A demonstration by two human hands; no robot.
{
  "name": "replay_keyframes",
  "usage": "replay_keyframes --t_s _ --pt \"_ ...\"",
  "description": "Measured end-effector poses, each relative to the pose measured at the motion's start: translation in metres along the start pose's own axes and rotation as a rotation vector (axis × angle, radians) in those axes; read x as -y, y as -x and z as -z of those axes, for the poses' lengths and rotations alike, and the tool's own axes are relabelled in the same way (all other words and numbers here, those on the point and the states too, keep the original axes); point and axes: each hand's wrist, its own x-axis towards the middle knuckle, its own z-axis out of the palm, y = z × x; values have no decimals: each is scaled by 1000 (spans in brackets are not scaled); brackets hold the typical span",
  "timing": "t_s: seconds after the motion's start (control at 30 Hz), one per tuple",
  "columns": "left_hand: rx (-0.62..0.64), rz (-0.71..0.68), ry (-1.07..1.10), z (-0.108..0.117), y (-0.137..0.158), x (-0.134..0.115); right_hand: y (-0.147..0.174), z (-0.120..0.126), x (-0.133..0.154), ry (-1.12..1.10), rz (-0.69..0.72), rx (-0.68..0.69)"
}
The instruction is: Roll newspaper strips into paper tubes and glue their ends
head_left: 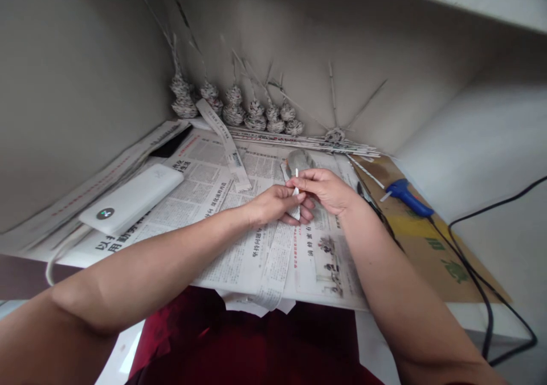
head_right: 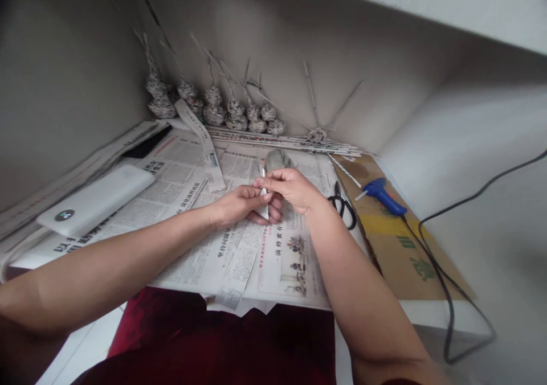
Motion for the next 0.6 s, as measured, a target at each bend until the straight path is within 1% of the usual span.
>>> replay_keyframes --t_s 0.13,0.23,0.3,0.4,0.43,0.5,0.6 --pt "12 1 -7 -2 1 0 -3 -2 -4 -19 -20 -100" --pt "39 21 -19 -3 2 -1 -4 -2 -4 -32 0 -172" --pt "52 26 -18 -2 3 -1 -3 0 -3 -38 12 -146" --pt "38 20 -2 -2 2 0 -2 4 -2 -34 -7 -11" --pt "34 18 3 -1 2 0 -2 5 -2 -30 -13 11" --pt "32 12 6 -1 2 1 -2 4 -2 -26 -7 -14" --pt "39 3 -2 -3 3 1 -2 1 -2 -36 15 -116"
